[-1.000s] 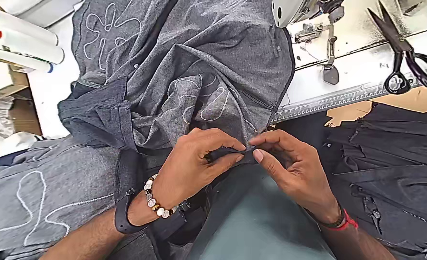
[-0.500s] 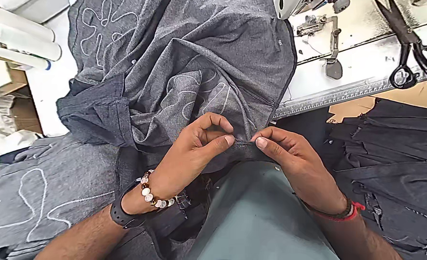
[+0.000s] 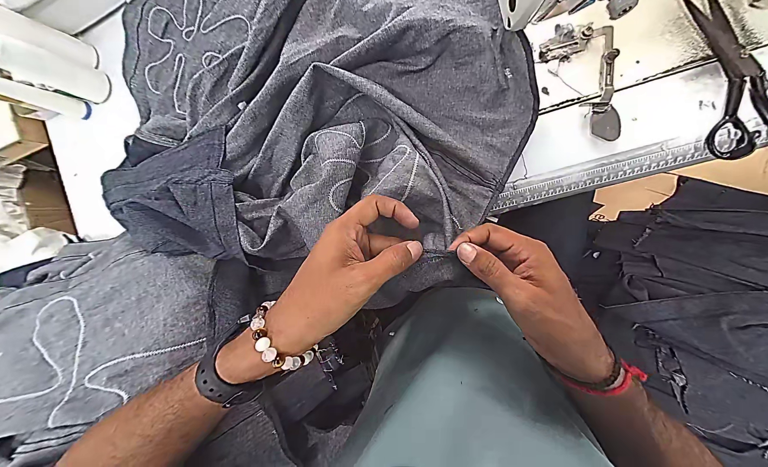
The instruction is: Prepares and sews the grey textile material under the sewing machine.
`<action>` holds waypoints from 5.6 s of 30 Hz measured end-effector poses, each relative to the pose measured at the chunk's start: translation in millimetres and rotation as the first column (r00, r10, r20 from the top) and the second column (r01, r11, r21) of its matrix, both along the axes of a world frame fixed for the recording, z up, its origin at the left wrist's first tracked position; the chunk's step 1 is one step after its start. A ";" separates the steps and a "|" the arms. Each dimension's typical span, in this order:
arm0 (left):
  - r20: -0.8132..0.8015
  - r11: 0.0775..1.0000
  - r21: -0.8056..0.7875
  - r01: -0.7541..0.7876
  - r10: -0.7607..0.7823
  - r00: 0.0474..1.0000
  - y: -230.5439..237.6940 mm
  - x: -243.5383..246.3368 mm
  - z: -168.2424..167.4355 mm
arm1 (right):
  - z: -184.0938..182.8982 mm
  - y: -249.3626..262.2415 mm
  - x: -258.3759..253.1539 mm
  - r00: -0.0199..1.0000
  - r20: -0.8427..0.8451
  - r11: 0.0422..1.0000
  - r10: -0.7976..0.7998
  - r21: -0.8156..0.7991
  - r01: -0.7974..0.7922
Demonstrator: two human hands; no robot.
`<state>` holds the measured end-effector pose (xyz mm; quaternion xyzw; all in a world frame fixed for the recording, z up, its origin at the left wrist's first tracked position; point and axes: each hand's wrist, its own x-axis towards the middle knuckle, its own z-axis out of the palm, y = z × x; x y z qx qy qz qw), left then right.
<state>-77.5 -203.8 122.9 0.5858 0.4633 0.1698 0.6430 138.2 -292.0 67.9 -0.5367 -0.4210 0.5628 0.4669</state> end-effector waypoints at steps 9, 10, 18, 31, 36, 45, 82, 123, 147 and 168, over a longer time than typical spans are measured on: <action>-0.210 0.831 0.494 0.256 -0.172 0.962 -8.2 -0.3 0.9 | 4.0 -5.2 2.0 0.996 0.086 0.987 -0.037 0.162 0.022; -0.242 0.726 0.626 0.284 -0.165 0.956 -11.3 -1.1 -0.5 | 4.4 -6.3 1.9 0.995 0.088 0.978 -0.045 0.206 0.025; -0.320 0.171 0.924 0.342 -0.145 0.936 -14.7 -12.5 -6.3 | 3.1 -13.9 2.1 0.951 0.286 0.929 -0.119 0.370 0.005; -0.386 0.072 0.915 0.396 -0.124 0.914 -15.4 -11.9 -2.4 | 22.0 -9.8 -7.3 0.783 0.589 0.876 -0.199 0.466 -0.127; -0.447 0.006 0.893 0.450 -0.111 0.888 -17.7 -13.4 -1.7 | 26.9 -11.9 -8.3 0.653 0.744 0.871 -0.145 0.409 -0.273; -0.355 0.102 0.929 0.357 -0.032 0.934 -12.6 -18.7 -0.1 | 12.3 2.5 23.8 0.669 0.649 0.921 -0.362 0.362 0.147; -0.381 0.030 0.923 0.383 -0.057 0.923 -15.6 -14.6 -1.1 | 17.7 -4.5 7.3 0.897 0.405 0.898 -0.177 0.440 -0.022; -0.492 -0.170 0.864 0.473 -0.091 0.866 -20.3 -17.8 -5.2 | 28.0 -1.0 -8.5 0.688 0.721 0.851 -0.088 0.413 -0.324; -0.421 -0.019 0.907 0.421 -0.054 0.905 -15.3 -17.7 -2.3 | 18.5 -12.6 0.7 0.863 0.454 0.889 -0.222 0.457 -0.012; -0.458 -0.074 0.888 0.453 -0.071 0.886 -17.6 -16.9 -1.7 | 31.4 -6.1 -2.3 0.669 0.737 0.861 -0.094 0.398 -0.317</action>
